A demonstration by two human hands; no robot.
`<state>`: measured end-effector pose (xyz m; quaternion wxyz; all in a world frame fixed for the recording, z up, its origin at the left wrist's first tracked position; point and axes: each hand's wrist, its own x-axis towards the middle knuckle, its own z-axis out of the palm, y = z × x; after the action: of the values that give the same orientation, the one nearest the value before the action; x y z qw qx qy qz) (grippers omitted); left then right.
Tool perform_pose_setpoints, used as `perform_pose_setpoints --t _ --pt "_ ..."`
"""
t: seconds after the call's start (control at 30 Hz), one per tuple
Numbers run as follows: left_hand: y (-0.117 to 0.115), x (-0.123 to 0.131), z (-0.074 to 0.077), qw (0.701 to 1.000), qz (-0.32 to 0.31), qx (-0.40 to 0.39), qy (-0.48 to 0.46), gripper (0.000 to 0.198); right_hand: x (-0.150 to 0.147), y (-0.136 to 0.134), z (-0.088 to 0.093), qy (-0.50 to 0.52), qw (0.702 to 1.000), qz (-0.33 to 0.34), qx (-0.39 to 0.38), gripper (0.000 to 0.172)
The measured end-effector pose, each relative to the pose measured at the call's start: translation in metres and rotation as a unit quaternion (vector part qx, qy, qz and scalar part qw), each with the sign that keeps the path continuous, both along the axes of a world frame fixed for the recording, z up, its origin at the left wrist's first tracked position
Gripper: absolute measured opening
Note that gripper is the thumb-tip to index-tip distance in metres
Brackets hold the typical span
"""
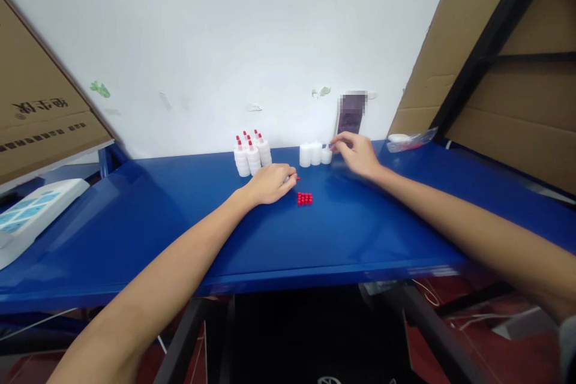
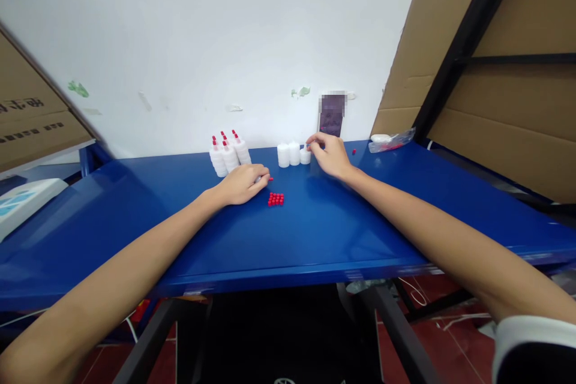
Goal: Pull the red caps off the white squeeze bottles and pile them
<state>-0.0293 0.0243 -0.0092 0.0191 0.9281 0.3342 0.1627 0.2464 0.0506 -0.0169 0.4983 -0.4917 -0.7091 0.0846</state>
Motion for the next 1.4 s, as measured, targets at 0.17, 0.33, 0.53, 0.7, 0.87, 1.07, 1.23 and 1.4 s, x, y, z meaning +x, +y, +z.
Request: perform_pose_setpoints --t 0.17,0.33,0.53,0.7,0.87,1.07,1.23,1.4 --pt "-0.006 0.004 -0.001 0.998 -0.016 0.009 -0.052 0.032 -0.034 -0.036 0.010 -0.117 0.982 0.135 -0.057 0.026" --pt "-0.008 0.005 -0.004 0.995 -0.022 0.031 -0.088 0.024 -0.062 -0.053 0.008 -0.077 0.956 0.246 -0.144 0.036" --pt "-0.011 0.008 0.000 0.996 -0.014 0.056 -0.073 0.016 -0.068 -0.050 0.004 -0.081 0.963 0.246 -0.079 0.034" --pt "-0.007 0.009 0.002 0.994 -0.026 0.090 -0.061 0.021 -0.069 -0.048 0.003 0.006 0.962 0.245 -0.122 0.033" --pt "0.006 -0.010 0.000 0.993 0.005 0.083 -0.081 0.027 -0.054 -0.041 0.001 -0.065 0.960 0.232 -0.140 0.031" --pt "0.009 -0.014 -0.004 0.995 0.000 0.039 -0.088 0.027 -0.049 -0.037 0.000 -0.292 0.930 0.190 -0.115 0.011" --pt "0.008 -0.009 -0.005 0.998 0.004 0.026 -0.061 0.029 -0.060 -0.033 0.004 -0.323 0.918 0.166 -0.157 0.014" --pt "0.012 -0.012 -0.007 0.999 0.010 0.007 -0.053 0.032 -0.063 -0.034 0.005 -0.324 0.923 0.145 -0.149 0.022"
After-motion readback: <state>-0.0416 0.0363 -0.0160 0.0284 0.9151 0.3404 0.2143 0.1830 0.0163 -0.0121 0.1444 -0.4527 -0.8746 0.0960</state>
